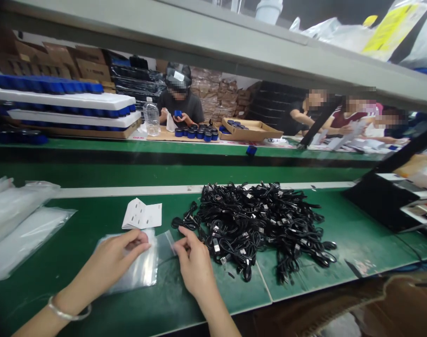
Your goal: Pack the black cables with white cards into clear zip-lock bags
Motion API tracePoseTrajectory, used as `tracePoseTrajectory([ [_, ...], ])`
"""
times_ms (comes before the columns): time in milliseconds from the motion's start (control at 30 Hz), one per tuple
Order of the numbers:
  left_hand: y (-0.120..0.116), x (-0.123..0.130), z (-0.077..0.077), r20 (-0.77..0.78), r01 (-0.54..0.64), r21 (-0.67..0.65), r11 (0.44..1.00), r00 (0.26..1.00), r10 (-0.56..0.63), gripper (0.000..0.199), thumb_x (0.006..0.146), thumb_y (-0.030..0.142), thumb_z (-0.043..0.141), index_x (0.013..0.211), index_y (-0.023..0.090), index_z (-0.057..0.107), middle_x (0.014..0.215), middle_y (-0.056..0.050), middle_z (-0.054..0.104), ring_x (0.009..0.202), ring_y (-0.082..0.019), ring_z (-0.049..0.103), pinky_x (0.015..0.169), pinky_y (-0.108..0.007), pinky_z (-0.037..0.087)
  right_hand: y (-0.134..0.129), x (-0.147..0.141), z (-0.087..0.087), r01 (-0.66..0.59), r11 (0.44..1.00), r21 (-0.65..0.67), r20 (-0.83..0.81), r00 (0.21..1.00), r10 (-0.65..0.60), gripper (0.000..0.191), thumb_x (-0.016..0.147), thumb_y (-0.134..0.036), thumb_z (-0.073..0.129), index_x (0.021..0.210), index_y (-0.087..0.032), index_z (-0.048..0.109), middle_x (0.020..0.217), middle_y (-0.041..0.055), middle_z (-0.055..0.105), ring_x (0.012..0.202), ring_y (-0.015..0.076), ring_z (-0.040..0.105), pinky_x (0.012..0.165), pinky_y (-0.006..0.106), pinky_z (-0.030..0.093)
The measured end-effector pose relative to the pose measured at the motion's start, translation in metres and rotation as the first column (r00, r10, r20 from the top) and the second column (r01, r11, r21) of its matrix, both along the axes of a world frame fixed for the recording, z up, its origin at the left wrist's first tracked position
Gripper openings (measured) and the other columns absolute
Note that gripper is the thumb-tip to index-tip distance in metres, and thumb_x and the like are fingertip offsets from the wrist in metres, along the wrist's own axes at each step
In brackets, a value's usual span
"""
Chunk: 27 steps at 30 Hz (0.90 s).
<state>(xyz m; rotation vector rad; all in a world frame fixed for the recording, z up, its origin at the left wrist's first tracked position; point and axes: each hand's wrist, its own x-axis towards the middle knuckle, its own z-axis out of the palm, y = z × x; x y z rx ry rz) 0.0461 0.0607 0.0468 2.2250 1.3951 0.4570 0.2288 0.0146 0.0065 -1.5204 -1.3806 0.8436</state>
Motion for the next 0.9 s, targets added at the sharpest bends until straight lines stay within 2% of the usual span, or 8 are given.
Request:
tracePoseTrajectory([
  [167,-0.009,-0.018,0.002,0.049,0.016,-0.124,0.992,0.999,-0.010,0.019,0.087,0.034,0.046,0.078,0.026,0.061,0.071,0.007,0.068,0.065,-0.013,0.064,0.060,-0.022,0.045,-0.005,-0.006,0.010,-0.156,0.978,-0.136,-0.216,0.968,0.124,0.023,0.074,-0.015,0.060,0.097,-0.015,0.066,0.068,-0.0008,0.064,0.065,0.0143,0.057,0.067,0.027,0.045],
  [267,-0.018,-0.030,-0.007,0.079,-0.054,0.153,0.987,0.996,0.043,0.017,0.083,0.037,0.052,0.088,0.025,0.063,0.089,0.001,0.070,0.083,-0.019,0.065,0.073,-0.027,0.048,-0.010,-0.017,0.007,-0.172,0.972,-0.161,-0.324,0.939,0.113,0.025,0.069,-0.012,0.064,0.094,-0.015,0.065,0.065,-0.0021,0.063,0.062,0.0129,0.055,0.064,0.025,0.043],
  [333,-0.029,-0.033,-0.014,0.140,-0.140,0.396,0.908,0.986,0.091,0.021,0.081,0.038,0.056,0.093,0.023,0.063,0.094,-0.003,0.069,0.090,-0.022,0.063,0.081,-0.031,0.048,-0.012,-0.025,0.004,-0.176,0.969,-0.175,-0.383,0.919,0.097,0.024,0.067,-0.012,0.066,0.091,-0.015,0.064,0.065,-0.0020,0.063,0.061,0.0125,0.054,0.064,0.025,0.042],
  [400,-0.041,-0.033,-0.020,0.196,-0.174,0.443,0.880,0.976,0.094,0.019,0.081,0.038,0.057,0.089,0.023,0.064,0.086,-0.002,0.070,0.082,-0.019,0.066,0.077,-0.027,0.051,-0.013,-0.033,0.002,-0.190,0.965,-0.184,-0.419,0.903,0.098,0.023,0.065,-0.012,0.067,0.088,-0.015,0.064,0.065,-0.0020,0.063,0.061,0.0121,0.054,0.064,0.025,0.042],
  [533,-0.058,-0.029,-0.029,0.255,-0.159,0.074,0.984,0.957,0.135,0.017,0.080,0.040,0.058,0.083,0.026,0.067,0.078,0.005,0.074,0.064,-0.011,0.070,0.062,-0.013,0.054,-0.015,-0.049,0.003,-0.222,0.959,-0.175,-0.403,0.905,0.136,0.016,0.065,-0.012,0.069,0.080,-0.015,0.065,0.063,-0.0027,0.061,0.059,0.0112,0.052,0.061,0.023,0.041],
  [700,-0.062,-0.030,-0.034,0.308,-0.180,-0.352,0.918,0.905,0.295,0.030,0.080,0.045,0.053,0.092,0.022,0.069,0.087,0.001,0.076,0.077,-0.014,0.072,0.068,-0.014,0.055,-0.017,-0.060,0.003,-0.203,0.961,-0.186,-0.331,0.934,0.133,0.014,0.065,-0.007,0.069,0.074,-0.016,0.063,0.060,-0.0048,0.059,0.057,0.0100,0.051,0.057,0.020,0.040],
  [800,-0.063,-0.031,-0.030,0.315,-0.147,-0.424,0.894,0.901,0.298,0.034,0.081,0.048,0.052,0.094,0.021,0.069,0.095,-0.001,0.075,0.084,-0.017,0.071,0.072,-0.017,0.055,-0.018,-0.063,0.003,-0.196,0.963,-0.184,-0.319,0.939,0.130,0.016,0.064,-0.003,0.066,0.070,-0.017,0.062,0.058,-0.0063,0.057,0.055,0.0091,0.050,0.055,0.019,0.039],
  [900,-0.064,-0.032,-0.025,0.288,-0.135,-0.423,0.896,0.918,0.274,0.035,0.084,0.048,0.049,0.088,0.022,0.070,0.084,0.000,0.075,0.083,-0.018,0.070,0.075,-0.020,0.054,-0.019,-0.064,0.005,-0.196,0.964,-0.181,-0.323,0.937,0.130,0.017,0.063,-0.002,0.069,0.067,-0.017,0.061,0.056,-0.0071,0.057,0.054,0.0086,0.049,0.054,0.018,0.038],
])
